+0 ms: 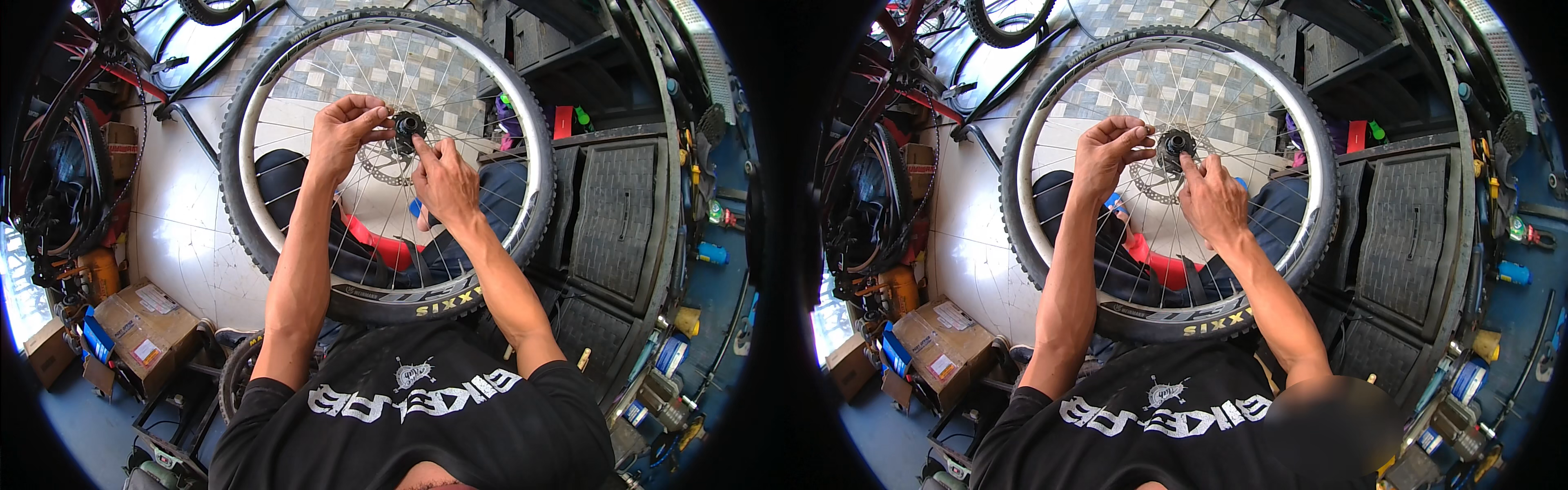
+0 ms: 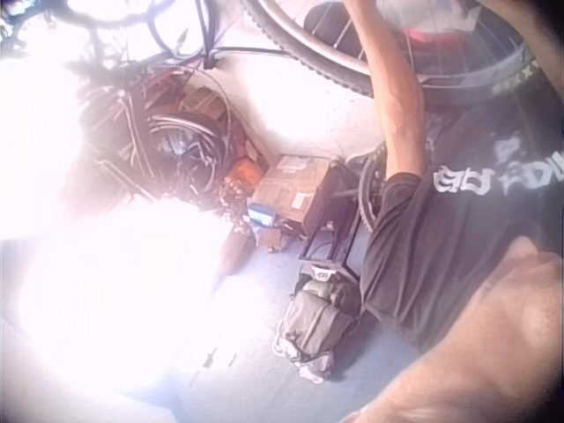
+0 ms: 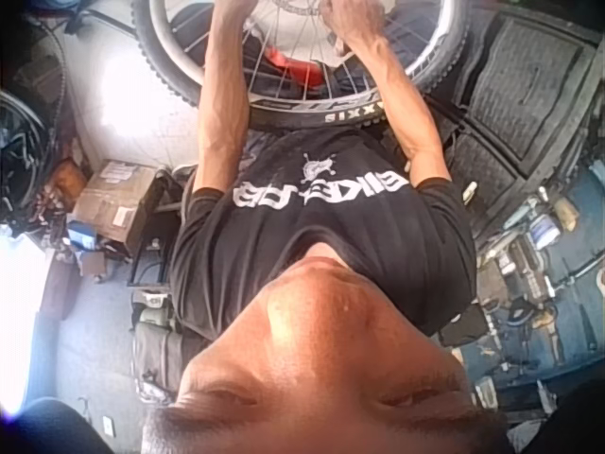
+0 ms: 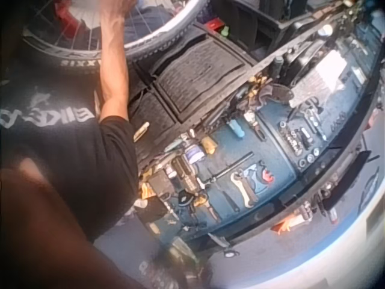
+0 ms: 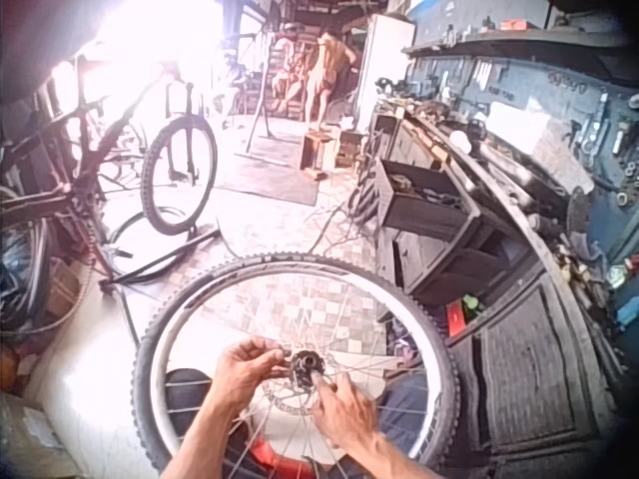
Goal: The person adjusts the hub of a bicycle wheel resting on their lap, using fingers to manipulate small components and a tool to tighten or loosen parts. They rotate the wheel and continue adjusting the hub mechanism.
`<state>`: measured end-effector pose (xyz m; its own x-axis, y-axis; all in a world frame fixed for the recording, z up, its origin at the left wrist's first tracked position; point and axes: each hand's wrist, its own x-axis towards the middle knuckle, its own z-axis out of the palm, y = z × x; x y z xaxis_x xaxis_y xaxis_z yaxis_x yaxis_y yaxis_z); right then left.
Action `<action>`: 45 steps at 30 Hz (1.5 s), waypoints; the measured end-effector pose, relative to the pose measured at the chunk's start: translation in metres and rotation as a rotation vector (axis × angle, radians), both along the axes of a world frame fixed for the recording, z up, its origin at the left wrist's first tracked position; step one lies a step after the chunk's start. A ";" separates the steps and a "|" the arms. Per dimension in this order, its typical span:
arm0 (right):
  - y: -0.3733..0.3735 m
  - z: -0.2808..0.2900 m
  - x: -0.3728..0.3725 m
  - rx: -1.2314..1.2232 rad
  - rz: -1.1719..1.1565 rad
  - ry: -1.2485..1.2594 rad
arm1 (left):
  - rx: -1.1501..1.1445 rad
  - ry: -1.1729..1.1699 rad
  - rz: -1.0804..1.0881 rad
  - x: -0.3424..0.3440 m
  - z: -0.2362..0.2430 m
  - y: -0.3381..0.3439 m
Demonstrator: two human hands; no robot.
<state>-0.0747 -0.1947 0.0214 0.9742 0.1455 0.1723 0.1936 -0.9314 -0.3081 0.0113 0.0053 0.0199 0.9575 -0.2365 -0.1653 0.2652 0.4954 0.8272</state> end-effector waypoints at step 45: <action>0.000 -0.005 -0.001 0.048 -0.005 0.049 | -0.021 0.006 -0.004 0.001 0.001 0.001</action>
<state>-0.0761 -0.1947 0.0161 0.9823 0.1332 0.1315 0.1726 -0.9163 -0.3613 0.0119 0.0060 0.0211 0.9556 -0.2437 -0.1658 0.2719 0.5116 0.8151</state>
